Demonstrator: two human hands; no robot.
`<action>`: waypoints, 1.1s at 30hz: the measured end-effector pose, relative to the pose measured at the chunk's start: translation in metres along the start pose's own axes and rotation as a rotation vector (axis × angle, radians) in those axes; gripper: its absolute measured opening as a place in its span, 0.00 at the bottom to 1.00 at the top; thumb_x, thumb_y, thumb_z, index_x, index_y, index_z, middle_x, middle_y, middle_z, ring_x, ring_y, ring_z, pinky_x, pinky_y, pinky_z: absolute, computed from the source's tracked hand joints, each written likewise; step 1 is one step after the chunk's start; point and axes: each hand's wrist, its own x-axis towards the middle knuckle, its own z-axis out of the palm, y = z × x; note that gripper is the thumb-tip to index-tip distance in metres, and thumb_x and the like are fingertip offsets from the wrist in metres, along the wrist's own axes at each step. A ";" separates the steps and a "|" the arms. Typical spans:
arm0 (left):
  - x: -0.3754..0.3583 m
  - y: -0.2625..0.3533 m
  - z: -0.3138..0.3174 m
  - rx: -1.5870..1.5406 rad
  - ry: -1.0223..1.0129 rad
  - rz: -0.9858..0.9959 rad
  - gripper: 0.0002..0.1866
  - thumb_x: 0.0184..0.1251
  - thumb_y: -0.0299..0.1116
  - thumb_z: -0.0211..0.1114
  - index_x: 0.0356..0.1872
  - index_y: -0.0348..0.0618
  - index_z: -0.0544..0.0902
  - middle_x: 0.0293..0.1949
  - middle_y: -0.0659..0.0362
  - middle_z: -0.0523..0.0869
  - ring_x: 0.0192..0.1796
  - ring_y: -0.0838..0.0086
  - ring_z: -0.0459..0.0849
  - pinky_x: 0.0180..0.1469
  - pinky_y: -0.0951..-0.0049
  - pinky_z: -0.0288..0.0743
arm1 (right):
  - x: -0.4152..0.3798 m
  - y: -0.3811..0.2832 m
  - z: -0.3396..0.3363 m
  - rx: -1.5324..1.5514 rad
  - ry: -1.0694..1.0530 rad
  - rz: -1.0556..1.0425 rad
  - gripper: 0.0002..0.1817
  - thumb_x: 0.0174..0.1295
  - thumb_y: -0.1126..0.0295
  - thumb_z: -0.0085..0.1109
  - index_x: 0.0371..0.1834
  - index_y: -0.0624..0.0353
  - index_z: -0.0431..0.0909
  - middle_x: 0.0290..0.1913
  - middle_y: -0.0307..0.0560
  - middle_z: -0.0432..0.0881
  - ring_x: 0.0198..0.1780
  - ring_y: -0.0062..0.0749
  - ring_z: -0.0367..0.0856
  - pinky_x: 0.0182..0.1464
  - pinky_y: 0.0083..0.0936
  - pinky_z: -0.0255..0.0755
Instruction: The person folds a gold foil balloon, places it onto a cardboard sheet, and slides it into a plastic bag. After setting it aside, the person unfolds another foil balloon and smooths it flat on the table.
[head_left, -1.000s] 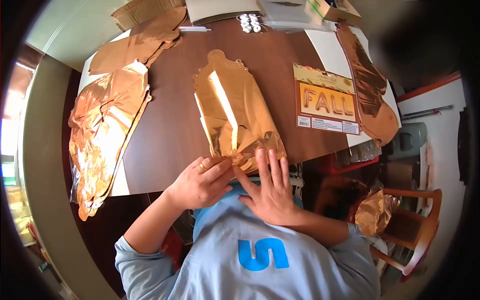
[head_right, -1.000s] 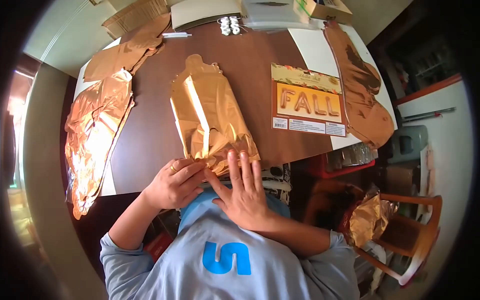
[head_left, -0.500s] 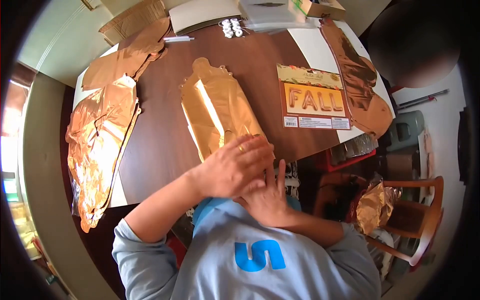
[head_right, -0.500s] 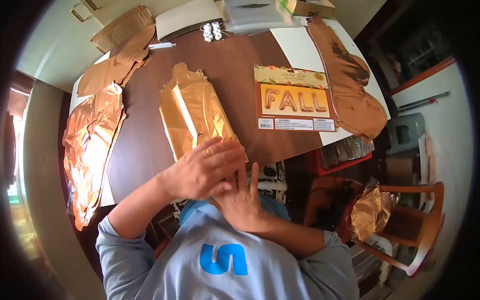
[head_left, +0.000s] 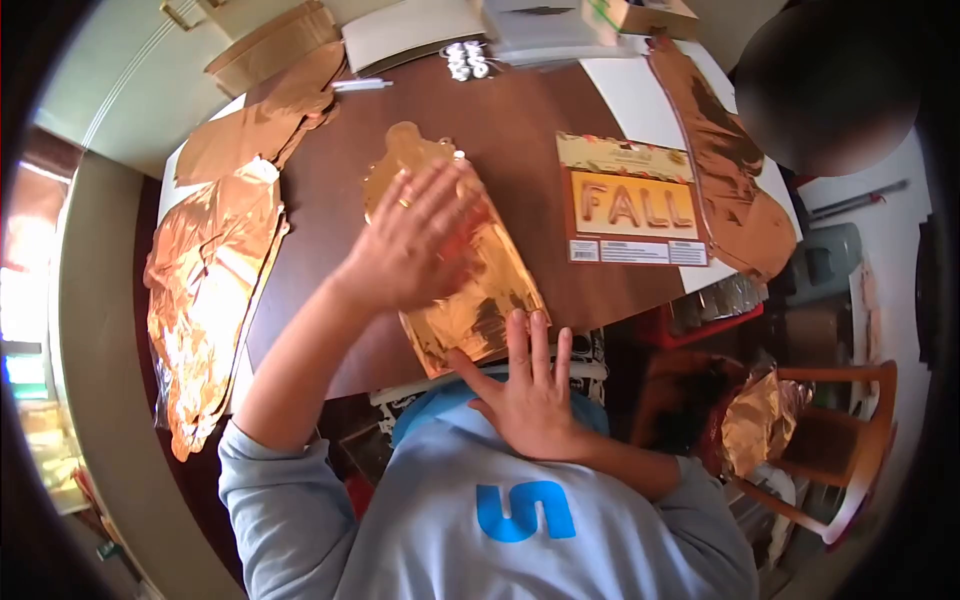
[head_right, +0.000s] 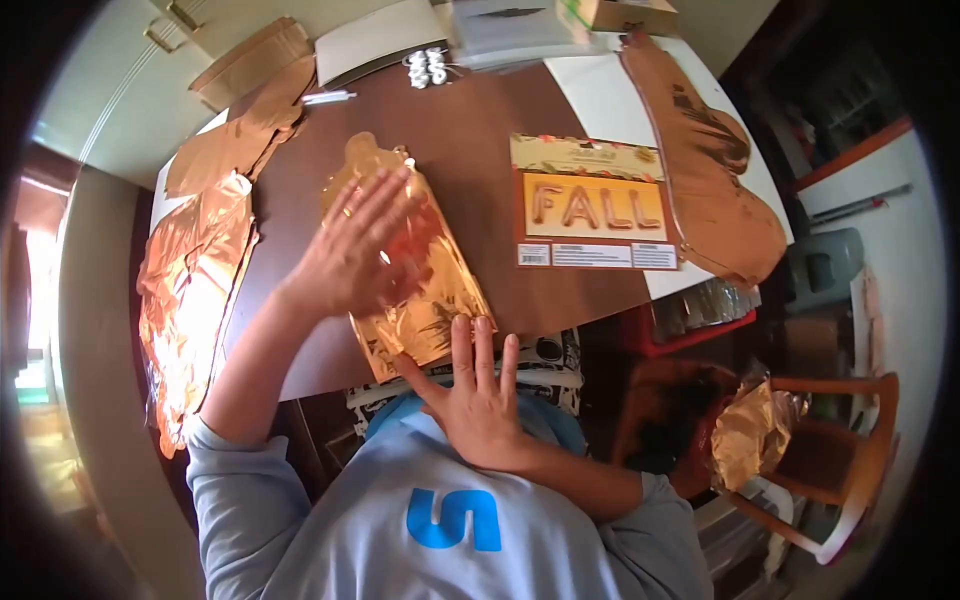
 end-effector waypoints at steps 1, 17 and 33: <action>-0.010 0.014 -0.003 -0.006 0.002 0.030 0.45 0.60 0.46 0.72 0.77 0.45 0.62 0.79 0.47 0.60 0.81 0.53 0.56 0.80 0.48 0.48 | 0.000 0.000 0.000 0.029 -0.023 -0.002 0.49 0.56 0.49 0.70 0.81 0.21 0.54 0.77 0.75 0.50 0.79 0.73 0.49 0.73 0.75 0.44; -0.105 0.042 -0.005 0.081 -0.091 -0.307 0.46 0.72 0.64 0.53 0.76 0.34 0.62 0.78 0.44 0.62 0.80 0.50 0.58 0.79 0.47 0.46 | 0.005 0.005 -0.010 -0.076 -0.062 -0.079 0.55 0.52 0.49 0.74 0.82 0.21 0.48 0.78 0.76 0.50 0.77 0.74 0.53 0.73 0.71 0.48; -0.013 0.004 0.023 -0.034 -0.048 -0.008 0.37 0.75 0.53 0.53 0.77 0.42 0.63 0.78 0.43 0.59 0.81 0.50 0.55 0.80 0.47 0.43 | 0.004 0.005 -0.007 -0.129 -0.022 -0.082 0.38 0.71 0.68 0.45 0.83 0.25 0.49 0.73 0.77 0.58 0.74 0.73 0.59 0.72 0.73 0.50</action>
